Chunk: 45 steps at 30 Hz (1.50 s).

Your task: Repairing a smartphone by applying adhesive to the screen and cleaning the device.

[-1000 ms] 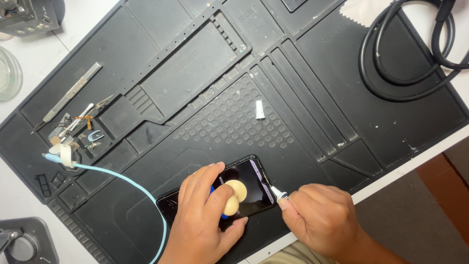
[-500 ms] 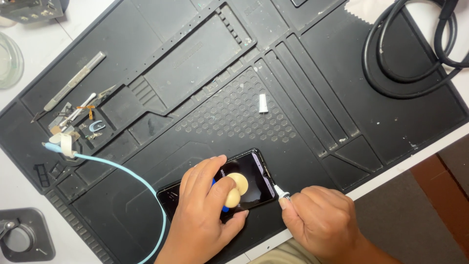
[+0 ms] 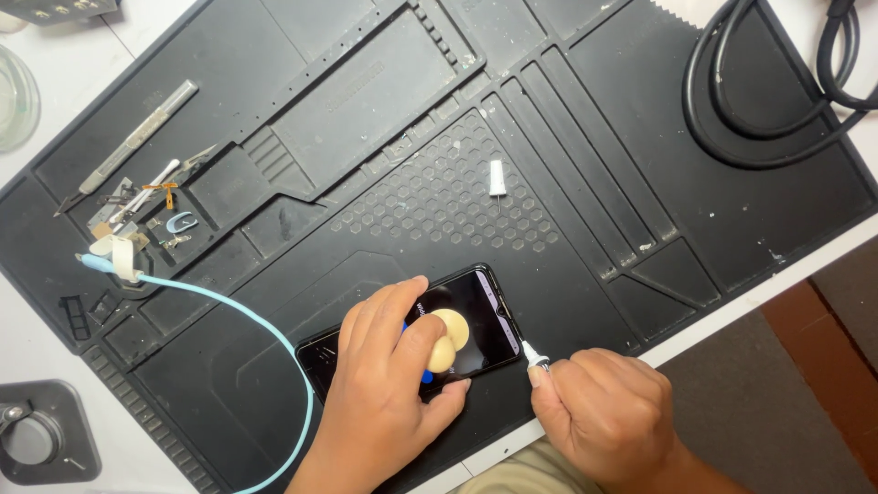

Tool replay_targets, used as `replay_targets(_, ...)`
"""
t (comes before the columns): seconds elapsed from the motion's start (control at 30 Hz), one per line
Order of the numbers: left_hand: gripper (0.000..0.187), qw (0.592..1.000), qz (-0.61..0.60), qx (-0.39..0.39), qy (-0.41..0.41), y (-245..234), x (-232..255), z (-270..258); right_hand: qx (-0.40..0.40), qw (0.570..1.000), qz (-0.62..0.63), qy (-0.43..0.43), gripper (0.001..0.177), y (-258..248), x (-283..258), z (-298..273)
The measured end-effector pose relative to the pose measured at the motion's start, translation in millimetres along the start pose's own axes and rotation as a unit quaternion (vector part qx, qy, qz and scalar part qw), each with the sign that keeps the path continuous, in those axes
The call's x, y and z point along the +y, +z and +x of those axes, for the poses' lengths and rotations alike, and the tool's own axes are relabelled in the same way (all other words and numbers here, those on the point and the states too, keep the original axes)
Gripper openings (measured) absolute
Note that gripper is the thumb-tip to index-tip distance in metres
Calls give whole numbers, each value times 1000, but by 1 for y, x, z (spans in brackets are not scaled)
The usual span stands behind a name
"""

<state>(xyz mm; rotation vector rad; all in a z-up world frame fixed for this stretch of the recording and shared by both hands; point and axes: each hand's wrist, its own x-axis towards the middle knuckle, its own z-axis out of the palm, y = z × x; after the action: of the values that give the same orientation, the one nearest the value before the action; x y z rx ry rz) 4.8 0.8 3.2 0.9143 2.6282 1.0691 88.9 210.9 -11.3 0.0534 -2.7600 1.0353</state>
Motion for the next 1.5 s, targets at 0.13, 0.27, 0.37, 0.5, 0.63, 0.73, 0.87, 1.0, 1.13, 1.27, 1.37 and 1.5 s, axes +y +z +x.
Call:
replay_targets(0.13,61,1000,10,0,8,0,0,0,10,1000,-14,-8,31,0,-2,-2)
replay_targets(0.27,62,1000,15,5,8,1,0,-2,12,999,-31,-9,31,0,-5,-4)
replay_targets(0.37,62,1000,20,12,-9,4,3,-5,16,999,-46,-9,31,0,-9,-4)
replay_targets(0.5,62,999,38,26,-18,7,9,-9,16,998,-60,-7,33,0,-11,-3)
replay_targets(0.63,63,997,59,46,-28,11,13,-15,15,998,-66,-15,32,1,-14,-2)
replay_targets(0.73,63,995,75,58,-35,15,16,-19,16,997,-67,-16,30,2,-16,-1)
replay_targets(0.87,62,990,107,70,-52,18,22,-21,22,996,-82,-5,27,5,-20,0)
replay_targets(1.0,64,987,128,76,-60,21,24,-25,27,995,-93,2,25,7,-23,-1)
replay_targets(1.13,65,985,142,80,-58,22,24,-27,33,995,-92,12,26,10,-24,-3)
replay_targets(1.27,67,985,137,79,-65,22,24,-27,39,995,-88,17,26,15,-20,-12)
replay_targets(1.37,66,985,138,72,-73,20,26,-25,58,995,-25,72,16,17,-7,-33)
replay_targets(1.5,67,987,128,64,-74,17,25,-25,51,966,121,221,10,18,-3,-59)
